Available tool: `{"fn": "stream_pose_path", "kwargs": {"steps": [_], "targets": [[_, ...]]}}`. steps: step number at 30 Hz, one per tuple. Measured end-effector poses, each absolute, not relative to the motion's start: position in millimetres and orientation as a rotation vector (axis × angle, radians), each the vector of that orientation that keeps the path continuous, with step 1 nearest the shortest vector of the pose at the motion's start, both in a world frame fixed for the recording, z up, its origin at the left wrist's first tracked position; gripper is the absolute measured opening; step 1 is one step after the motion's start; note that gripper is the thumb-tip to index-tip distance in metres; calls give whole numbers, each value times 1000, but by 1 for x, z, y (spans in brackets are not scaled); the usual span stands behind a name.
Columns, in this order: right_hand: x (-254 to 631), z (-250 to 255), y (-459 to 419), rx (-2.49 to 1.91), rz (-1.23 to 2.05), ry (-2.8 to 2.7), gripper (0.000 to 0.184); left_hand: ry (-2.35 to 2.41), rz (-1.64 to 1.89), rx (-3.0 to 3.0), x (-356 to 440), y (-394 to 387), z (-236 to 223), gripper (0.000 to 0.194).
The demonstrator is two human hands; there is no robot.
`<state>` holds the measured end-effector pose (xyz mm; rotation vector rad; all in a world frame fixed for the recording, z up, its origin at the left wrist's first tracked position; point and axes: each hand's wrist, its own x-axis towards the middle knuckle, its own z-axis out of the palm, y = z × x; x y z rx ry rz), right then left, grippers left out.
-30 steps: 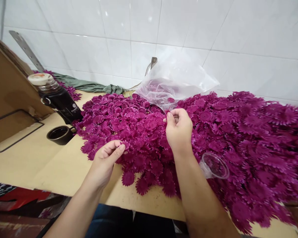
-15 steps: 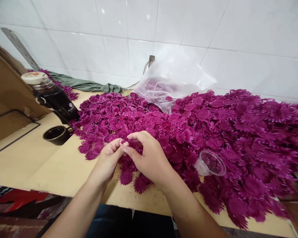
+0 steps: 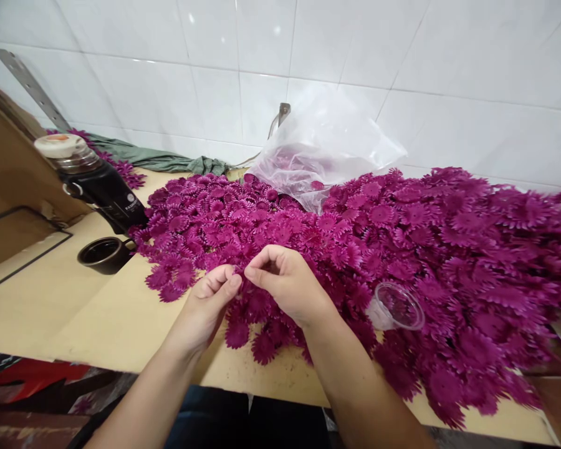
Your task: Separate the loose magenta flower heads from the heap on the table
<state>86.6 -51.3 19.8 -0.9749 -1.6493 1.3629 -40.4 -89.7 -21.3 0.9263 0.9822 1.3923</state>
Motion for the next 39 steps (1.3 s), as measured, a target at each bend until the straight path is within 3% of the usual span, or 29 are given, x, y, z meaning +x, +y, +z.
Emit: {"fn": "stream_pose_path", "kwargs": {"steps": [6, 9, 12, 17, 26, 29, 33, 39], "targets": [[102, 30, -17, -1241, 367, -1439, 8, 1011, 1499, 916, -47, -96, -23, 40], [112, 36, -4, -1235, 152, -1481, 11, 1019, 1481, 892, -50, -98, -22, 30], [106, 37, -18, -1194, 218, -1718, 22, 1032, 1453, 907, -49, -95, -20, 25], [85, 25, -62, -1092, 680, -2076, 21, 1081, 1486, 941, -49, -88, -23, 29], [82, 17, -68, -1069, 1004, -1954, 1, 1104, 1424, 1006, -46, -82, -31, 49], [83, 18, -65, -1044, 1066, -1918, 8, 1083, 1455, 955, -45, -84, -33, 52], [81, 16, -66, -1070, 913, -1869, 9, 1058, 1444, 959, -44, -87, -30, 47], [67, 12, -60, -1151, 394, -1847, 15, 1025, 1526, 1026, -43, -91, -27, 43]]}}
